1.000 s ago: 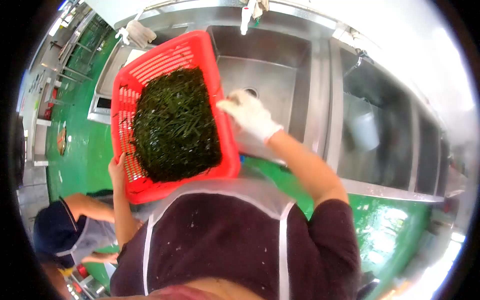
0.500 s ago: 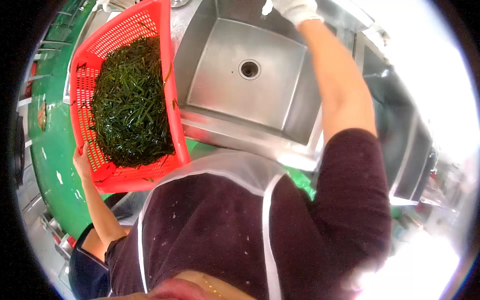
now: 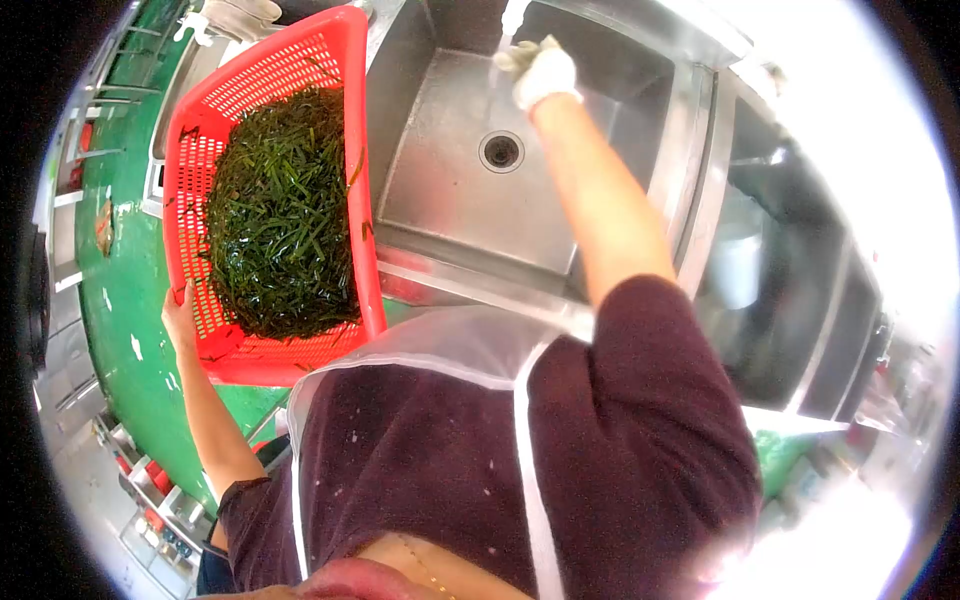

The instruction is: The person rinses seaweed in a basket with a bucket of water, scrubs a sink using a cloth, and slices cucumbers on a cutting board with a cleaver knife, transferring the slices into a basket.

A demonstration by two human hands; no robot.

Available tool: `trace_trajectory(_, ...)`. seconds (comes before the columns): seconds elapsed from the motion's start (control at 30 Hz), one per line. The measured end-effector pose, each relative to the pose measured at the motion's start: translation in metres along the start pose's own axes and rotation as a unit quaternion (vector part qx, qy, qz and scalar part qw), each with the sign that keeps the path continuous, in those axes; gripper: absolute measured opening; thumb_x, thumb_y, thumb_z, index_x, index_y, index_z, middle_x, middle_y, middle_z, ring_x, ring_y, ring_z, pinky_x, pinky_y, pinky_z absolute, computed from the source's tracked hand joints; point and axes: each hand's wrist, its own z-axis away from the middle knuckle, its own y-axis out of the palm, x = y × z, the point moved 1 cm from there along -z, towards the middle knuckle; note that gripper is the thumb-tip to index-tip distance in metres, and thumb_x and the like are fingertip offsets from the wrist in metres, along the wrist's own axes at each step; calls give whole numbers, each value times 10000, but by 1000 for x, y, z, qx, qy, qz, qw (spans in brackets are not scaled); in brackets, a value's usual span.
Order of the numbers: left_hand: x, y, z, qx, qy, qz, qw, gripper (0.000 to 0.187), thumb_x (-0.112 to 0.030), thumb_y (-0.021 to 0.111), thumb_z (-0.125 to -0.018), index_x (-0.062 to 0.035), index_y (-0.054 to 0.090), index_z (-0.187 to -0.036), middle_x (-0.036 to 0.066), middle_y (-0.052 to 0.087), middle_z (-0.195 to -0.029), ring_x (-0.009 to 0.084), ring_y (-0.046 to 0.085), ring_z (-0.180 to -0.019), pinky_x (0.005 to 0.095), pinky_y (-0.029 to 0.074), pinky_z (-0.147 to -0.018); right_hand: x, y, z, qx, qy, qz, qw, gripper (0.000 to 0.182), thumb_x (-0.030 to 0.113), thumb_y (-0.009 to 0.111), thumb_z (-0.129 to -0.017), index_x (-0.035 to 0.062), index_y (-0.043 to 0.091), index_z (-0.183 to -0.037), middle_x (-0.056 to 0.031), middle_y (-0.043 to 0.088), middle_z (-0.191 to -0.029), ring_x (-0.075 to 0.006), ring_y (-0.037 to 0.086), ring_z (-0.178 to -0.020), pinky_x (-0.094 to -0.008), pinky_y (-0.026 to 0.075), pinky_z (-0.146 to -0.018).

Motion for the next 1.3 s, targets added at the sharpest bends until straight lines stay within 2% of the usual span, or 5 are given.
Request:
trace_trajectory(0.3, -1, 22, 5, 16, 4, -38, 999, 433, -380, 674, -895, 9, 659, -1084, 201, 706, -962, 331, 681, -892, 410, 508, -804, -62, -9, -21, 4, 124, -44, 991, 216, 221, 479, -983, 79, 589, -1103, -76, 661, -1105, -295, 655, -922, -365, 530, -871)
trace_trajectory(0.43, 6, 35, 9, 18, 15, -24, 999, 436, -391, 669, -894, 3, 662, -1080, 209, 703, -970, 358, 677, -904, 427, 505, -817, -86, -78, -80, 358, -387, 587, 615, 253, 155, 514, -922, 203, 644, -1133, -28, 637, -1233, -274, 641, -1036, -342, 490, -957)
trace_trajectory(0.73, 7, 47, 14, 21, 23, -11, 999, 467, -433, 670, -878, 2, 662, -1048, 212, 701, -950, 386, 675, -899, 439, 511, -800, -117, -152, -185, 386, -501, 433, 642, 310, 191, 437, -990, 3, 579, -1191, -151, 631, -1208, -389, 592, -1122, -403, 524, -784)
trace_trajectory(0.83, 1, 46, 17, 20, 19, -27, 999, 471, -439, 669, -878, 1, 662, -1045, 211, 702, -942, 382, 679, -888, 437, 514, -797, -82, -75, -56, 71, 36, 23, 997, 323, 229, 445, -996, 7, 587, -1184, -150, 617, -1232, -371, 605, -1063, -401, 519, -746)
trace_trajectory(1.3, 15, 60, 10, 43, 19, 6, 999, 491, -460, 651, -891, -6, 663, -1079, 195, 706, -969, 349, 685, -909, 425, 515, -806, -99, -172, -131, 381, -134, 477, 780, 390, 303, 373, -1015, 270, 476, -1389, 67, 414, -1510, -157, 440, -1350, -343, 361, -1093)
